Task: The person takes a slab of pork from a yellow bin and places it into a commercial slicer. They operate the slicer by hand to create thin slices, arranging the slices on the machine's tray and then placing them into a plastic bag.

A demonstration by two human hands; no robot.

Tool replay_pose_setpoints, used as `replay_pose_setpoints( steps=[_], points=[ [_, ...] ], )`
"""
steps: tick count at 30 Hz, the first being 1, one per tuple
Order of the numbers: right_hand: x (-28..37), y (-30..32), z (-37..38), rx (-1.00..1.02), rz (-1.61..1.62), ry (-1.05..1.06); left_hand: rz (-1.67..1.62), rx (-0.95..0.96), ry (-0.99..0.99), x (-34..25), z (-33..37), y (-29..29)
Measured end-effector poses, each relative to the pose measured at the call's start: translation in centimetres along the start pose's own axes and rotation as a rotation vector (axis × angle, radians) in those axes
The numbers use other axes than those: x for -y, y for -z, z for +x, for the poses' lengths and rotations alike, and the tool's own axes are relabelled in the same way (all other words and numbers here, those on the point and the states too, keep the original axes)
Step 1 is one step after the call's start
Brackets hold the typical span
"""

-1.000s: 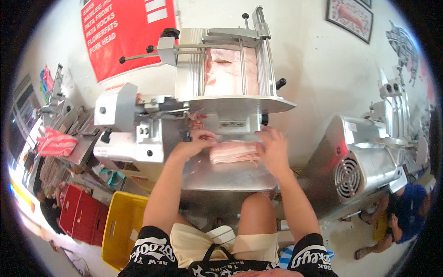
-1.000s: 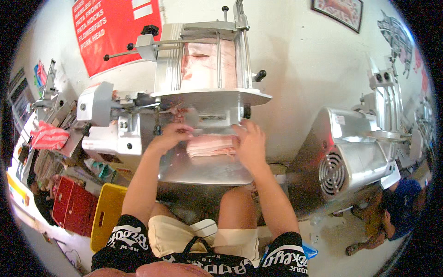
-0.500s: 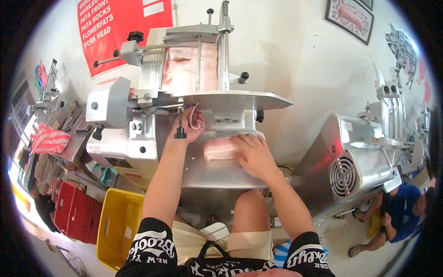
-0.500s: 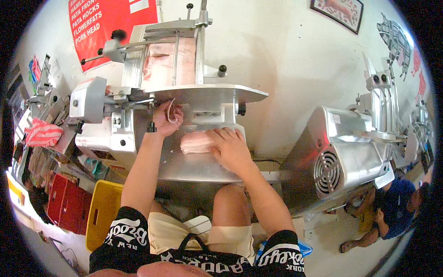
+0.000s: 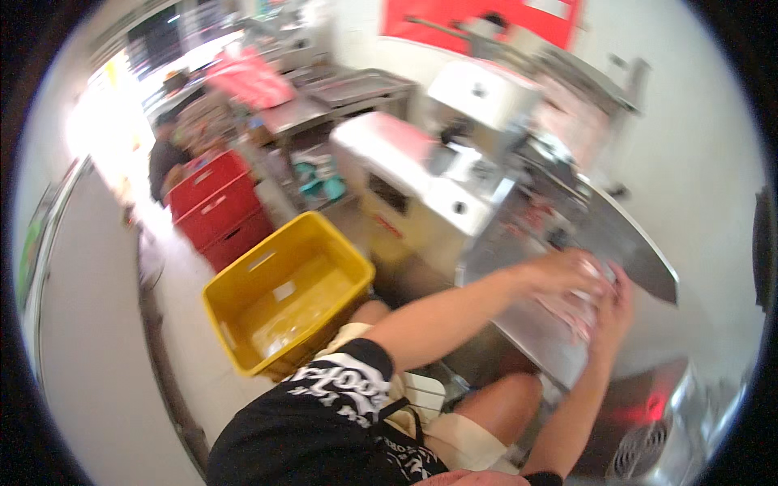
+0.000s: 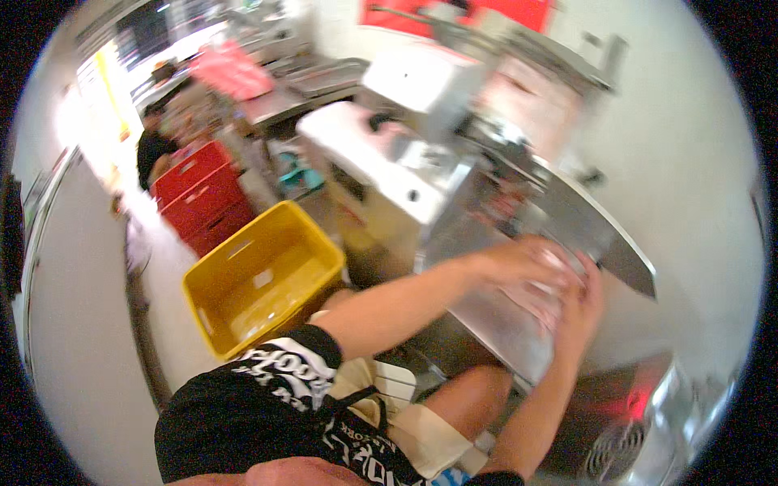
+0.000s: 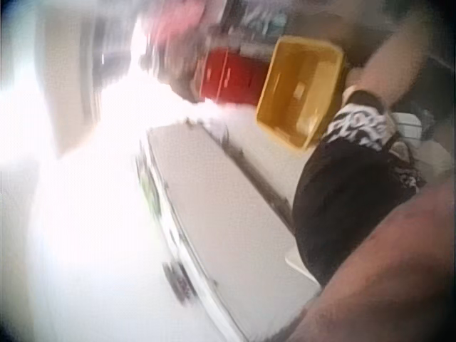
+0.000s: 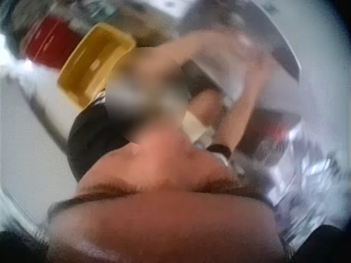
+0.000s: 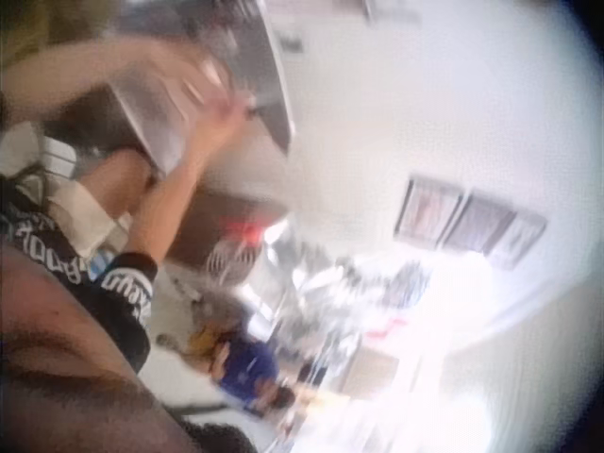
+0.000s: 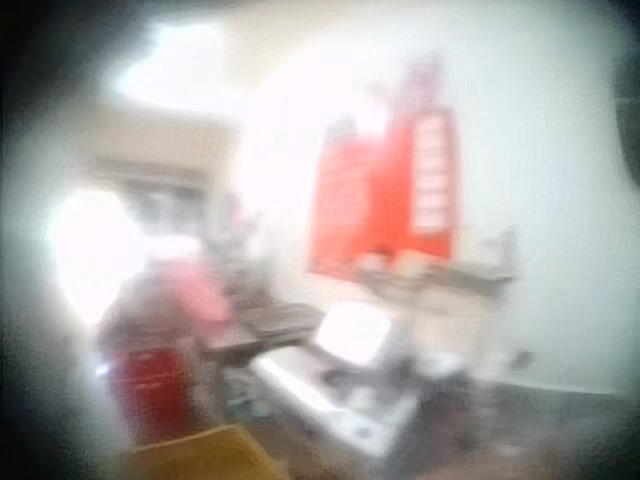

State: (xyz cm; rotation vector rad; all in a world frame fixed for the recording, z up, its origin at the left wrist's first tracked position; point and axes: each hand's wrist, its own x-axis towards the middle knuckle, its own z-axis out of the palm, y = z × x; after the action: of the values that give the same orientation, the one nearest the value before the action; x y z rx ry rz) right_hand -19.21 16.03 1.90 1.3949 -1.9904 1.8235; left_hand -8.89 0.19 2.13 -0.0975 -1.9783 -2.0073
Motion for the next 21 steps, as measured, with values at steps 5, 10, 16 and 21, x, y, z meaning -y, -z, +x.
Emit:
replay_pose_setpoints(
  steps=[5,10,16,21],
  points=[
    [-4.4,3.4,-0.6,0.122,-0.588,0.004,0.675,-0.122,0.122,2.1,0.3,4.9],
    [-5.0,2.8,-0.9,0.220,-0.672,0.253,0.266,-0.297,0.131,3.9,2.8,7.4],
    [-2.5,-0.2,-1.8,0.422,-0.757,0.203,-1.220,-0.431,0.073,5.0,9.8,9.0],
    [-1.8,-0.7,-2.4,0.411,-0.747,0.269,-1.072,-0.456,0.048,8.2,10.4,10.3]
  ],
)
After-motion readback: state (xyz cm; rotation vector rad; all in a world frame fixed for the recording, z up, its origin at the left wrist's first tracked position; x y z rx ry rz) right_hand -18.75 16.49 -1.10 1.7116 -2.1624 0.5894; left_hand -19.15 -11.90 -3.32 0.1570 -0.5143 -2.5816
